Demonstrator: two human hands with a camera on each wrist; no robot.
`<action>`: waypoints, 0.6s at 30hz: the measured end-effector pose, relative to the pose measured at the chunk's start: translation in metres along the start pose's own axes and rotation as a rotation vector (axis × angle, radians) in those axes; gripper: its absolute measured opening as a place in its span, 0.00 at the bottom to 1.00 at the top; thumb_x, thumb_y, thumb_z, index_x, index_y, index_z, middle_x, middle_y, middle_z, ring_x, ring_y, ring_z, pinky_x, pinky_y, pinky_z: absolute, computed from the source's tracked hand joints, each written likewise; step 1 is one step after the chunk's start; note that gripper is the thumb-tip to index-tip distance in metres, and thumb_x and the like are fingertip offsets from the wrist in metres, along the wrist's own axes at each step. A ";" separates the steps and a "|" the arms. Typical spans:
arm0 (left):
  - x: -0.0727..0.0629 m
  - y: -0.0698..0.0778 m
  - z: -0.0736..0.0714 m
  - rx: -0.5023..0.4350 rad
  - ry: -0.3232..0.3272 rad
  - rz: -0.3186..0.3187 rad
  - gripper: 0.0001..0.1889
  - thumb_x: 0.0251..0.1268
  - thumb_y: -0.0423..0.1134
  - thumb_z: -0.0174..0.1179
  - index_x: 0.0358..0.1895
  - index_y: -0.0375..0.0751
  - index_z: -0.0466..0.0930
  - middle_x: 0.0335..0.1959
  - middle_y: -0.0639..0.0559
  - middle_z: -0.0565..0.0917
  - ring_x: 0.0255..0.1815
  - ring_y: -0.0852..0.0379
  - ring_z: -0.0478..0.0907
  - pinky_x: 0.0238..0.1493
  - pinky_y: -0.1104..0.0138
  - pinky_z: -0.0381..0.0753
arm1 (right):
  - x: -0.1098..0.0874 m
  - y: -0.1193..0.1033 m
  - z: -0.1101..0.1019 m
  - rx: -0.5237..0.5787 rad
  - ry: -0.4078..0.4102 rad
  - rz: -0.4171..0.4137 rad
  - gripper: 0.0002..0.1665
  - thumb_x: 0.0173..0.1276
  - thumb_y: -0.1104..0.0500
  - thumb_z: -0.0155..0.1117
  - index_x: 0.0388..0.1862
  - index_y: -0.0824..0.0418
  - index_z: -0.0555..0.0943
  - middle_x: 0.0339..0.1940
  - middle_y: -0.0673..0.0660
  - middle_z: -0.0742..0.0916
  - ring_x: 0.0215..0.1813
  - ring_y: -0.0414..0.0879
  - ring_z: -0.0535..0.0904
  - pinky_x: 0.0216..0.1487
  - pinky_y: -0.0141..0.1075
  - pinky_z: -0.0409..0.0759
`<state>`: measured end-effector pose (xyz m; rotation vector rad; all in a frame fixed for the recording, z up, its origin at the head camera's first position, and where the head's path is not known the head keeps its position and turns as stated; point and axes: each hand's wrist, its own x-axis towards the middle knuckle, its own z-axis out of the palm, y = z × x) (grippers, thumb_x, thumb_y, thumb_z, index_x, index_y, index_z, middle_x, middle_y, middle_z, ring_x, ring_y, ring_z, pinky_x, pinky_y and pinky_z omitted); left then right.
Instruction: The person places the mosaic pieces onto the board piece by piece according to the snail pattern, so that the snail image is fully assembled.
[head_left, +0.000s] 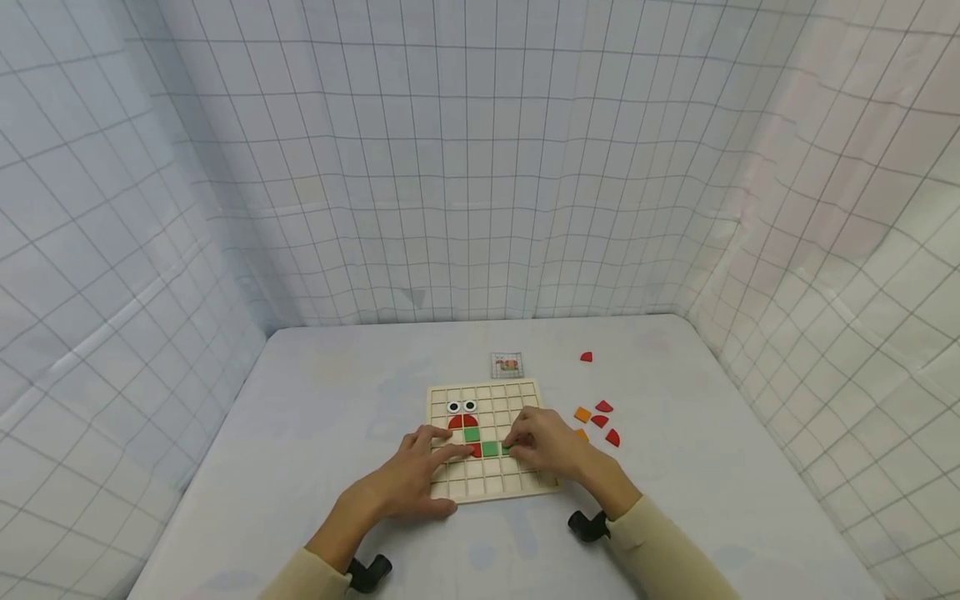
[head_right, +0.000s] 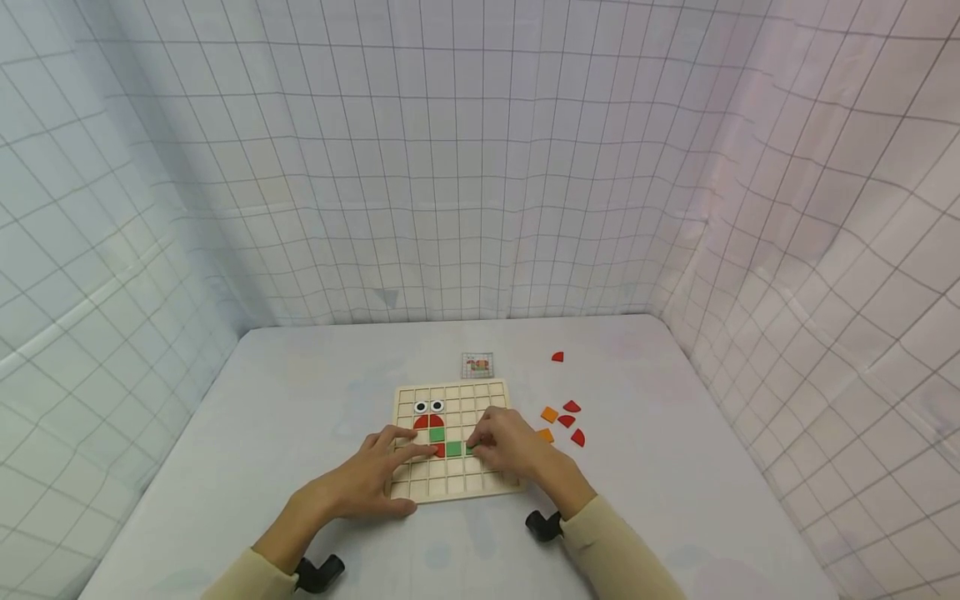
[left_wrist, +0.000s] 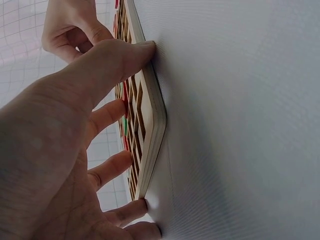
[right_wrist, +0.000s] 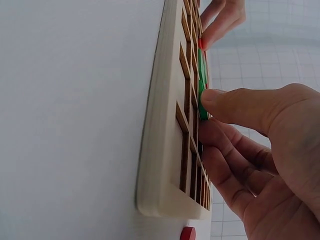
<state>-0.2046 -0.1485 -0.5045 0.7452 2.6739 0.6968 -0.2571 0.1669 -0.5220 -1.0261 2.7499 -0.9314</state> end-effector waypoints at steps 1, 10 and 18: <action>0.000 0.000 0.000 0.001 0.000 0.001 0.45 0.69 0.54 0.85 0.87 0.61 0.76 0.86 0.39 0.66 0.87 0.27 0.65 0.78 0.27 0.79 | 0.000 0.000 0.000 0.001 -0.001 0.002 0.04 0.79 0.64 0.81 0.48 0.58 0.98 0.48 0.52 0.91 0.46 0.36 0.82 0.47 0.29 0.84; 0.000 -0.001 -0.001 0.010 -0.001 0.010 0.45 0.68 0.54 0.84 0.87 0.60 0.76 0.86 0.39 0.67 0.86 0.27 0.66 0.77 0.26 0.79 | 0.001 0.000 -0.001 -0.008 0.011 0.003 0.04 0.77 0.63 0.83 0.47 0.56 0.99 0.47 0.50 0.90 0.49 0.38 0.84 0.49 0.29 0.86; 0.000 -0.001 0.000 0.010 0.000 0.013 0.45 0.68 0.54 0.84 0.87 0.59 0.76 0.86 0.38 0.67 0.86 0.26 0.66 0.77 0.26 0.79 | 0.002 0.001 0.001 -0.004 0.009 -0.009 0.04 0.77 0.63 0.83 0.47 0.56 0.99 0.47 0.50 0.91 0.48 0.37 0.85 0.49 0.28 0.87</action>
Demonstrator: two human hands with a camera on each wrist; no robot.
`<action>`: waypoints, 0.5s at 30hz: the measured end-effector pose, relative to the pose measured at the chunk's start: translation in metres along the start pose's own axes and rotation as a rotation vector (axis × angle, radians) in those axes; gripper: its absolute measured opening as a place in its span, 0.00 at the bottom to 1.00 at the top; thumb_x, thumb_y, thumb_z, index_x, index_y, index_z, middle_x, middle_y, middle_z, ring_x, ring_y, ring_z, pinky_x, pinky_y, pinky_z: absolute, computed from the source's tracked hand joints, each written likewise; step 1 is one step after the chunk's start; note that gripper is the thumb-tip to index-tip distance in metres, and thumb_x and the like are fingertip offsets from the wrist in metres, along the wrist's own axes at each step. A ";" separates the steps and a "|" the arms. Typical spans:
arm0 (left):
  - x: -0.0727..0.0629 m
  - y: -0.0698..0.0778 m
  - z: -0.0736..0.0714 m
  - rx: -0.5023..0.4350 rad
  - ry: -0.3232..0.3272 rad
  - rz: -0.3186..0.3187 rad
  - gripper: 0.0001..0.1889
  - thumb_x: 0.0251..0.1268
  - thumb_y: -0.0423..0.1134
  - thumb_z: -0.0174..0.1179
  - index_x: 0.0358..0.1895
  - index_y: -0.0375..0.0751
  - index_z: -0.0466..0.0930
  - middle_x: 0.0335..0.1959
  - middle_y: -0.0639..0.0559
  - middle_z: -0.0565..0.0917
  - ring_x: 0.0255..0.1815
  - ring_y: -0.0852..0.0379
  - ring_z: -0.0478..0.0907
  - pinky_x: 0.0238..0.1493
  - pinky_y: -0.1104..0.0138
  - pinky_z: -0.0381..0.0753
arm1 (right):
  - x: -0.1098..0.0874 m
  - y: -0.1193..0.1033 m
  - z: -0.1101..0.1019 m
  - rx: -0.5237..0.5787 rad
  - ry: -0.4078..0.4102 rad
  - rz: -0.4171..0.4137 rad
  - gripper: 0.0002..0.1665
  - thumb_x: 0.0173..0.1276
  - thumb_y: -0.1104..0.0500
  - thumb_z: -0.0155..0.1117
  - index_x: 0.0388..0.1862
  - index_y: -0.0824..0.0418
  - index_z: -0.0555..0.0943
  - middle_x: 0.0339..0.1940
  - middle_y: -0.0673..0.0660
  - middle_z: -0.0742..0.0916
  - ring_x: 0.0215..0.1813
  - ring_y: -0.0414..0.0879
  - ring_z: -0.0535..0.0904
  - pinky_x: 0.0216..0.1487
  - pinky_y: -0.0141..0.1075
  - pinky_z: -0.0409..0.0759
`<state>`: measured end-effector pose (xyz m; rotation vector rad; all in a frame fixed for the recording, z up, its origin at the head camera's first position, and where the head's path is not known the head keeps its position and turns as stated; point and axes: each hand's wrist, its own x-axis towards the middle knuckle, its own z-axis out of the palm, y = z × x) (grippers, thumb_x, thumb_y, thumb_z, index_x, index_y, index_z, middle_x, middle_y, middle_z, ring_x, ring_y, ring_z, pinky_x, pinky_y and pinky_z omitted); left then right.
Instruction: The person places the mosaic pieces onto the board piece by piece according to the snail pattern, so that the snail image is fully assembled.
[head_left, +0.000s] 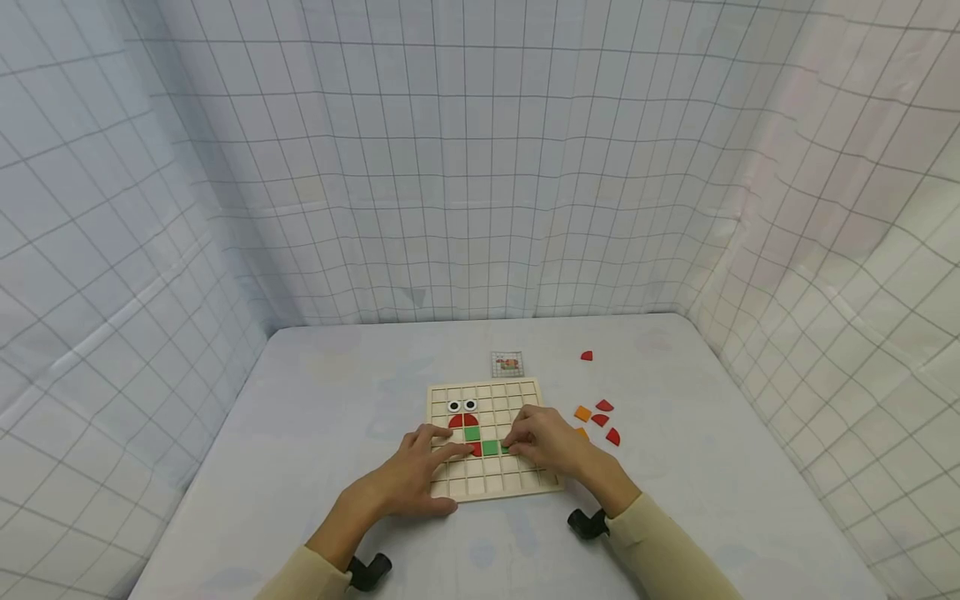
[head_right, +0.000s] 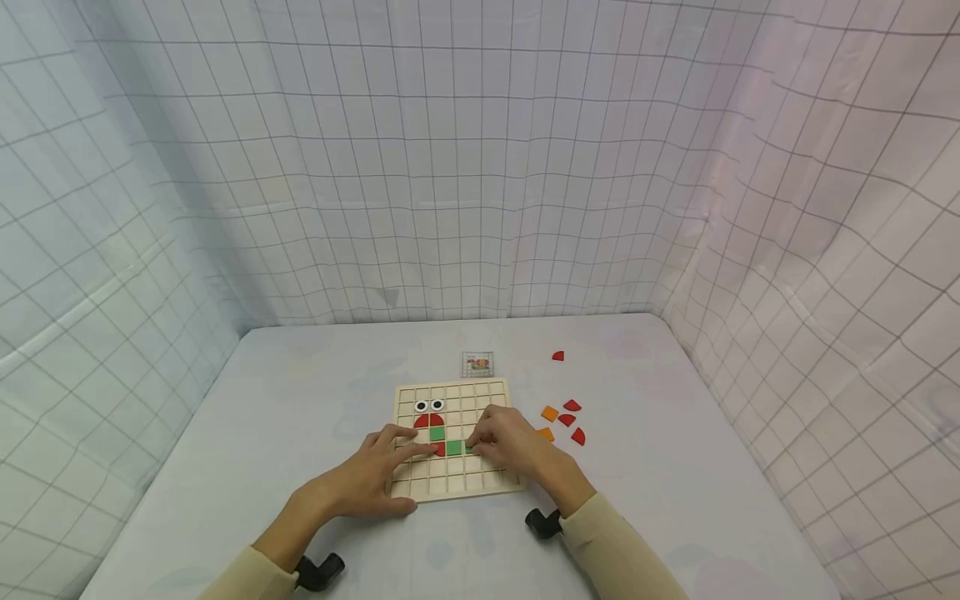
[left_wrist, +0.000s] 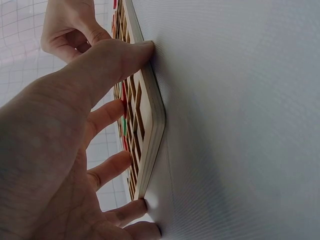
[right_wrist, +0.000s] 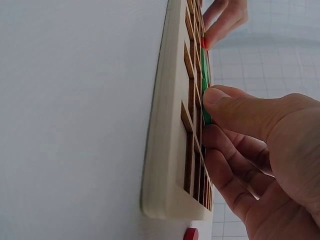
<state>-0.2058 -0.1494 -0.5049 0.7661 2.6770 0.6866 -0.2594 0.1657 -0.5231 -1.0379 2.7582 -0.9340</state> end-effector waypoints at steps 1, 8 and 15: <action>0.000 0.000 0.000 -0.003 -0.001 0.000 0.44 0.69 0.53 0.84 0.87 0.59 0.76 0.86 0.38 0.67 0.86 0.26 0.66 0.77 0.26 0.79 | 0.000 0.000 0.000 -0.001 -0.003 0.001 0.04 0.78 0.63 0.83 0.47 0.55 0.99 0.47 0.50 0.91 0.48 0.37 0.85 0.49 0.28 0.87; 0.000 0.002 -0.001 -0.013 -0.007 -0.004 0.44 0.69 0.54 0.84 0.87 0.58 0.76 0.87 0.37 0.67 0.86 0.25 0.66 0.77 0.25 0.78 | 0.002 0.000 0.001 0.012 -0.018 0.028 0.04 0.77 0.63 0.83 0.46 0.56 0.99 0.48 0.50 0.91 0.48 0.37 0.84 0.50 0.29 0.86; 0.000 0.000 -0.001 -0.010 -0.005 -0.006 0.44 0.68 0.53 0.84 0.87 0.59 0.77 0.86 0.38 0.67 0.86 0.25 0.65 0.77 0.25 0.78 | 0.004 -0.002 0.001 0.011 -0.018 0.027 0.04 0.77 0.63 0.83 0.47 0.56 0.99 0.47 0.50 0.91 0.48 0.36 0.83 0.50 0.29 0.85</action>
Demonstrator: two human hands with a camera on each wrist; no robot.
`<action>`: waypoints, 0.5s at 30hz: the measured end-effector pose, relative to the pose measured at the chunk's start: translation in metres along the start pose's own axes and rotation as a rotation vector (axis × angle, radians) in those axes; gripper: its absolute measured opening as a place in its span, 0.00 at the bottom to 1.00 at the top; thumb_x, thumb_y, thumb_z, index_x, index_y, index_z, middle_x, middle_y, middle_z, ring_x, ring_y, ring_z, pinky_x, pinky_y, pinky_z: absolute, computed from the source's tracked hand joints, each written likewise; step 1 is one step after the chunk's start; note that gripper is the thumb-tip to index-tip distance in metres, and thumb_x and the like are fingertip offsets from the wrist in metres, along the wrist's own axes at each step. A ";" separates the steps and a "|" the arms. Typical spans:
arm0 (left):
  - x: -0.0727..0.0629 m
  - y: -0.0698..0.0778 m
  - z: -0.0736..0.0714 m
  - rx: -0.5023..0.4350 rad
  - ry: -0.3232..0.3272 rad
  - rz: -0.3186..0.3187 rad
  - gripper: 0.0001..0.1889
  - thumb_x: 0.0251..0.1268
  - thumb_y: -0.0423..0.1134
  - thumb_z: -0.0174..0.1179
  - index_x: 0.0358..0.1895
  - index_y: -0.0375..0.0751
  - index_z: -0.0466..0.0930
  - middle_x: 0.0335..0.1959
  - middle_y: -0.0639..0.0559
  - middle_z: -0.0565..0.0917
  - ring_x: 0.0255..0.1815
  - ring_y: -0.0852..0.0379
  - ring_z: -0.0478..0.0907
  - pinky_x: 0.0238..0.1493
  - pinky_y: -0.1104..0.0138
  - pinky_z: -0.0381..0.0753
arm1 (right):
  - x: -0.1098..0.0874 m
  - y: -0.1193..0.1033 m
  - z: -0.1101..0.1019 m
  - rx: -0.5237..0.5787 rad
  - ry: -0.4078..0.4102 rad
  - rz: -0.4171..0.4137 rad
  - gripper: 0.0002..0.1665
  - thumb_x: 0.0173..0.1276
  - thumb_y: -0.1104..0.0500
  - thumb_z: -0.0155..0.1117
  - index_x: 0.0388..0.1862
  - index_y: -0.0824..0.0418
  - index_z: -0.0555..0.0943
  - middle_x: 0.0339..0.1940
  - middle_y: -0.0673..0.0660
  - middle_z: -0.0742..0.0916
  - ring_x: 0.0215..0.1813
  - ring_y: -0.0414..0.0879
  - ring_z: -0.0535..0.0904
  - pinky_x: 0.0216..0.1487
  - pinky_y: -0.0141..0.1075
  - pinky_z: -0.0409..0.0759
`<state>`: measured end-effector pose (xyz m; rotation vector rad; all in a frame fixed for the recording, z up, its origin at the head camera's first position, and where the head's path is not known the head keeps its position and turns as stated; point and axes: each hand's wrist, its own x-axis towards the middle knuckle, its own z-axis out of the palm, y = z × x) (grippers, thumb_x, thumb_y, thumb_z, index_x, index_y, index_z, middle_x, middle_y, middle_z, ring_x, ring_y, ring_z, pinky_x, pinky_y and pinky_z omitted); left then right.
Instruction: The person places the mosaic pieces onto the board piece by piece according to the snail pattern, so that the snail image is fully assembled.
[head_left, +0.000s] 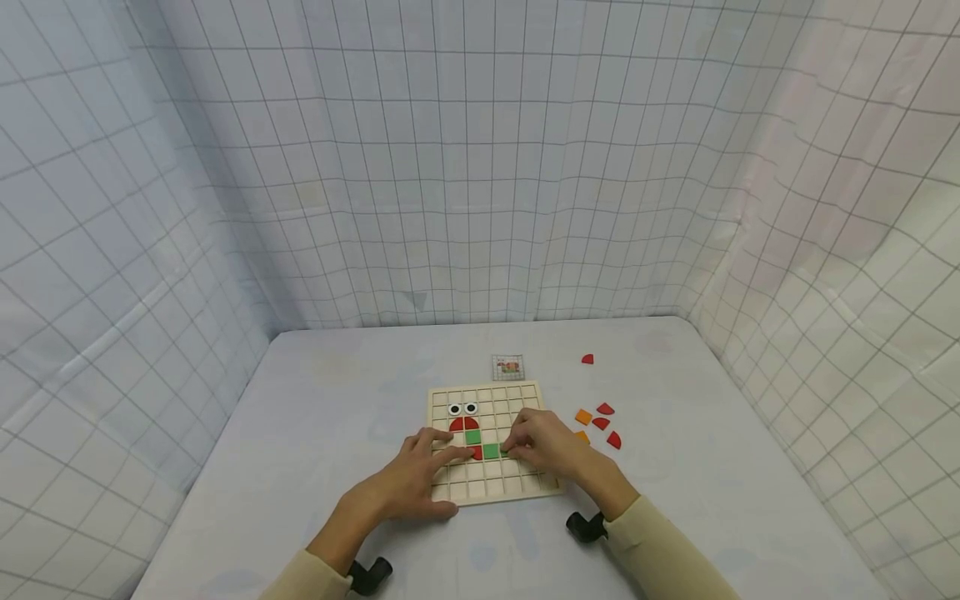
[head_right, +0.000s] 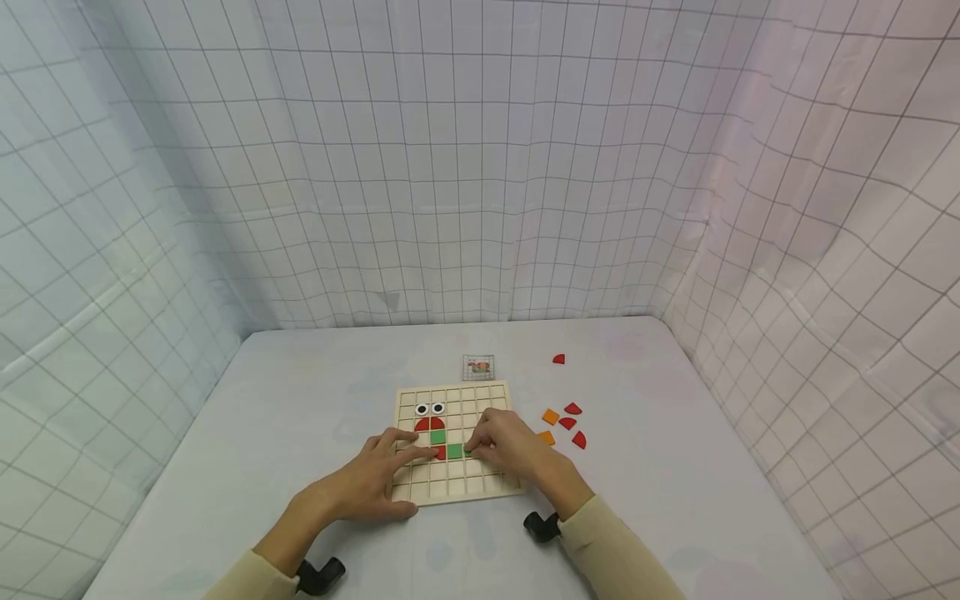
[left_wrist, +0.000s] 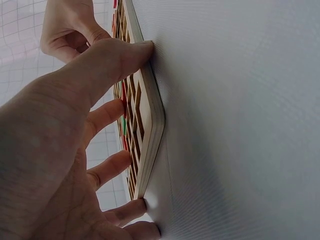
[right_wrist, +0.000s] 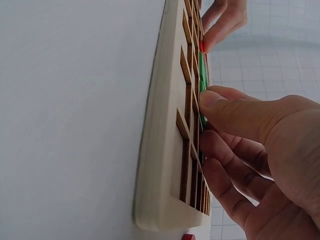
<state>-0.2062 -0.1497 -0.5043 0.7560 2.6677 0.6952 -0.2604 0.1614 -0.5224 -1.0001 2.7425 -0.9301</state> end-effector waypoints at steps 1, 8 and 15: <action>0.000 0.000 0.000 0.001 0.001 0.000 0.44 0.68 0.53 0.84 0.87 0.59 0.76 0.87 0.38 0.67 0.86 0.25 0.65 0.77 0.25 0.78 | 0.000 0.000 0.000 0.000 0.000 0.000 0.04 0.77 0.64 0.83 0.47 0.56 0.99 0.47 0.50 0.91 0.48 0.36 0.83 0.50 0.29 0.85; -0.001 0.000 0.001 0.001 0.003 -0.006 0.45 0.68 0.53 0.84 0.87 0.60 0.76 0.86 0.39 0.67 0.86 0.26 0.66 0.76 0.26 0.79 | 0.001 0.000 0.000 -0.006 -0.006 -0.003 0.06 0.78 0.64 0.82 0.49 0.55 0.99 0.48 0.50 0.91 0.48 0.37 0.83 0.49 0.28 0.85; 0.000 -0.001 0.002 0.004 0.006 -0.004 0.45 0.68 0.54 0.85 0.87 0.62 0.76 0.86 0.39 0.67 0.86 0.26 0.66 0.77 0.26 0.79 | -0.001 0.001 0.000 -0.009 -0.006 -0.006 0.06 0.78 0.62 0.82 0.50 0.54 0.99 0.50 0.50 0.91 0.48 0.38 0.83 0.49 0.28 0.84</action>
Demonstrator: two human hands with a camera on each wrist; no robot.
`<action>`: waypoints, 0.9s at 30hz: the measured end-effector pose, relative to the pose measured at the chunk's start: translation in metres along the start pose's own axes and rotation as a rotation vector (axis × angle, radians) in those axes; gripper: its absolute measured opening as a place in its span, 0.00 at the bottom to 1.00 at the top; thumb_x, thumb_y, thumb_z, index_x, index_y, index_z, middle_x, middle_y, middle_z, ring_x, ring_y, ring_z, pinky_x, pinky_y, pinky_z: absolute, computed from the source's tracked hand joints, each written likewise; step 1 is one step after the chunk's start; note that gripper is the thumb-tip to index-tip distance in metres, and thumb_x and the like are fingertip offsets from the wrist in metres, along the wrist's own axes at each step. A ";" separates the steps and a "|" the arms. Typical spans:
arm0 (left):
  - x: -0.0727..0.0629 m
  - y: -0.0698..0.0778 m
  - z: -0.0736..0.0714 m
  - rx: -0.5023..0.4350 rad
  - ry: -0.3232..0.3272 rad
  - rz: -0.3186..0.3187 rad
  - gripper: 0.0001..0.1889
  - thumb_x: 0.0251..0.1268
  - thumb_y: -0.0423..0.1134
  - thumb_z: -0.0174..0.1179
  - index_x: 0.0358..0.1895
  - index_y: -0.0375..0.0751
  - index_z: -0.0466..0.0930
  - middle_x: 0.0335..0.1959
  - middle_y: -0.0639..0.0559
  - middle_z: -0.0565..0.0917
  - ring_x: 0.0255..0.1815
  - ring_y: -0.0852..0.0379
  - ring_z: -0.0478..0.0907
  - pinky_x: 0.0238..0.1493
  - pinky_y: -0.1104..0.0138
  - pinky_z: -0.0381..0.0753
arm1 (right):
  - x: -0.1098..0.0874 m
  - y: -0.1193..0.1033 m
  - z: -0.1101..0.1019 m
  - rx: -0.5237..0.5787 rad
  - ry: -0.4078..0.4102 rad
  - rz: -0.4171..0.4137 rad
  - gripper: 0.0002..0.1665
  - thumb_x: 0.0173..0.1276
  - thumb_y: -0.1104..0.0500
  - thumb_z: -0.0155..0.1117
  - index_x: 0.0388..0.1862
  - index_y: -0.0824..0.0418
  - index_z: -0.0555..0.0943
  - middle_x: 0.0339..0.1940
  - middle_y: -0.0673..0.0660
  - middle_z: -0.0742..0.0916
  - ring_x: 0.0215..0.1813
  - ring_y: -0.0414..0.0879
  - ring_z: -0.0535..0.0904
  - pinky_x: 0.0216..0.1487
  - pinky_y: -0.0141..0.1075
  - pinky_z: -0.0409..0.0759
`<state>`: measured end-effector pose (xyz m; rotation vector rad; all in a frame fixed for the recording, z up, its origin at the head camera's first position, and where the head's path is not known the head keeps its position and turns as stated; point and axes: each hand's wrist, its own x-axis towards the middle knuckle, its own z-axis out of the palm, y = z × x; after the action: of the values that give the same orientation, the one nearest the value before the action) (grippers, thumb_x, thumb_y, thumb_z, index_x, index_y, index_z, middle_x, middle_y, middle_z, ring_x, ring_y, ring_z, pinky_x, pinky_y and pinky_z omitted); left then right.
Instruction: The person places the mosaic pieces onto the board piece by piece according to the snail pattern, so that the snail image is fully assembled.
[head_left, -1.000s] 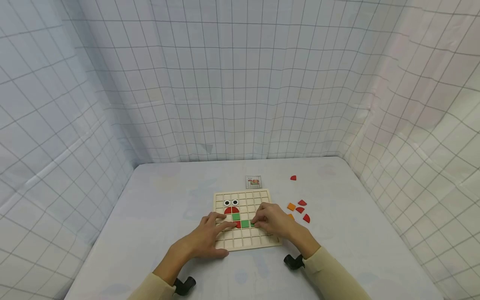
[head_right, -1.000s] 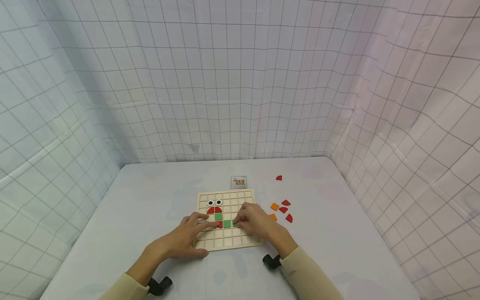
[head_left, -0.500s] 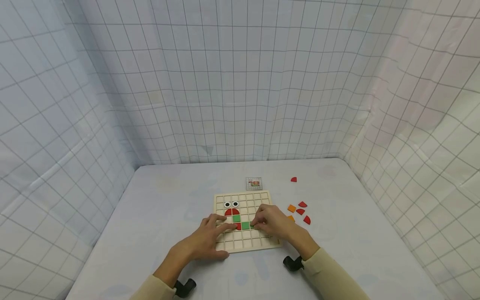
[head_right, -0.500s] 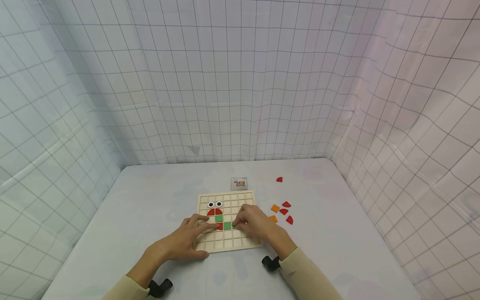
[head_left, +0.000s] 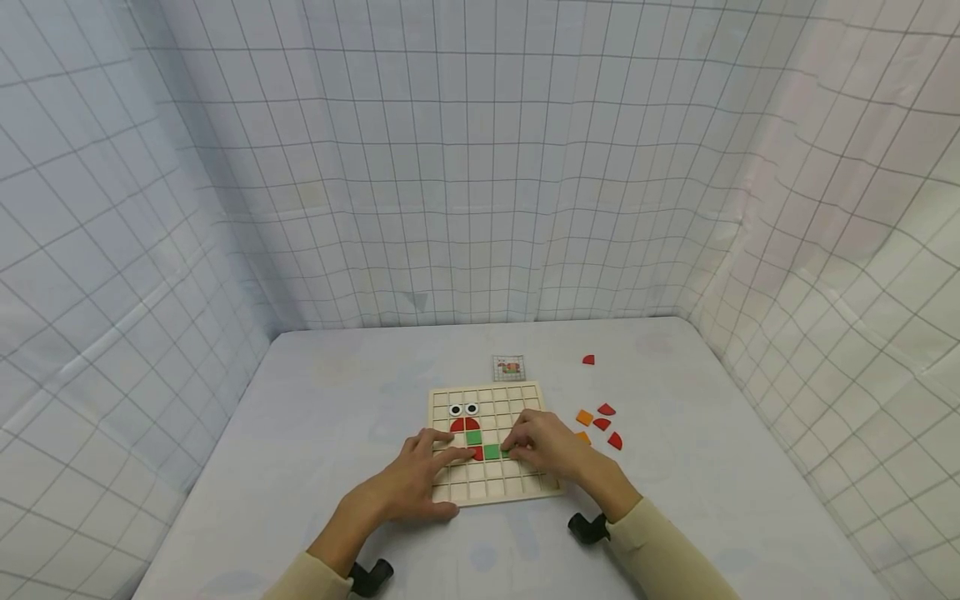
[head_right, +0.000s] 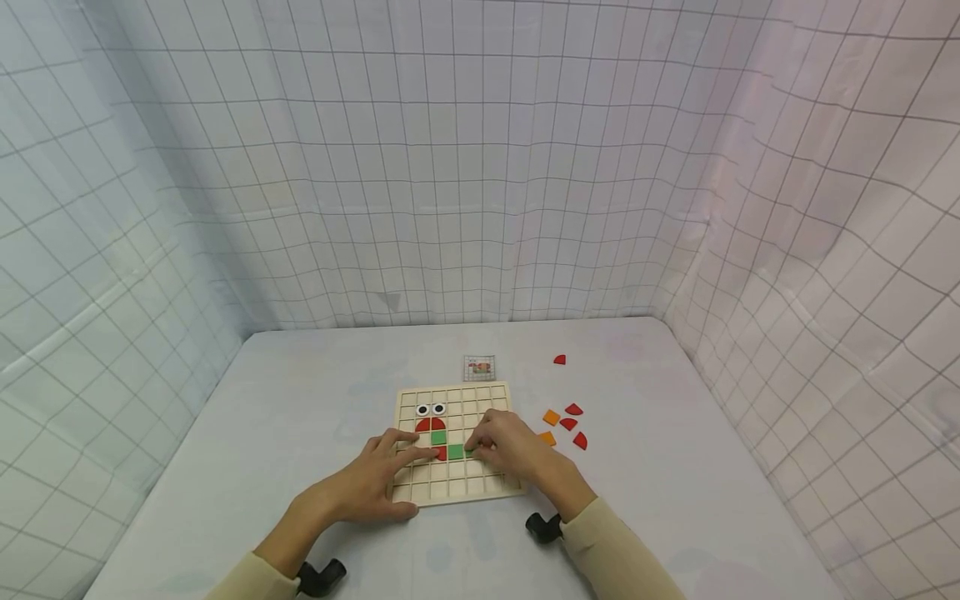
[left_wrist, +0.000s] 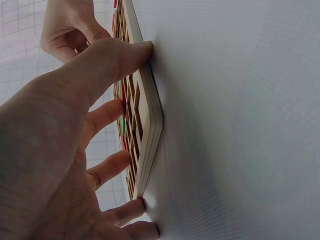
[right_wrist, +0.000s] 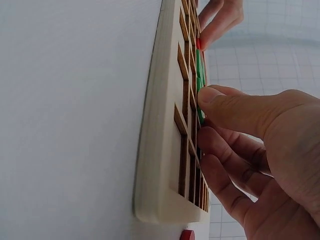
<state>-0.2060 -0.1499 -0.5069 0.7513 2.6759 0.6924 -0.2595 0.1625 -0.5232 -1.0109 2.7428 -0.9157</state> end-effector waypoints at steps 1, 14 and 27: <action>0.000 0.000 0.000 -0.002 -0.001 0.002 0.45 0.68 0.54 0.84 0.87 0.61 0.76 0.86 0.39 0.67 0.86 0.26 0.66 0.77 0.26 0.79 | -0.001 0.000 0.000 0.000 0.003 -0.001 0.06 0.78 0.62 0.83 0.50 0.54 0.99 0.50 0.50 0.91 0.48 0.38 0.83 0.49 0.29 0.85; 0.000 0.003 0.000 -0.015 -0.006 -0.005 0.44 0.69 0.53 0.84 0.87 0.61 0.76 0.87 0.39 0.67 0.87 0.27 0.65 0.77 0.26 0.78 | -0.019 0.022 -0.009 -0.010 0.109 -0.054 0.07 0.79 0.61 0.82 0.52 0.59 0.97 0.48 0.50 0.91 0.46 0.36 0.85 0.47 0.29 0.88; -0.002 0.004 -0.002 -0.004 -0.007 0.001 0.45 0.69 0.53 0.83 0.88 0.58 0.75 0.87 0.38 0.66 0.87 0.27 0.64 0.78 0.26 0.78 | -0.045 0.042 -0.037 -0.087 0.112 0.092 0.09 0.79 0.64 0.81 0.55 0.56 0.97 0.47 0.47 0.91 0.40 0.31 0.77 0.43 0.29 0.81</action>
<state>-0.2038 -0.1485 -0.5030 0.7527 2.6677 0.6941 -0.2582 0.2344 -0.5222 -0.8619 2.9179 -0.8717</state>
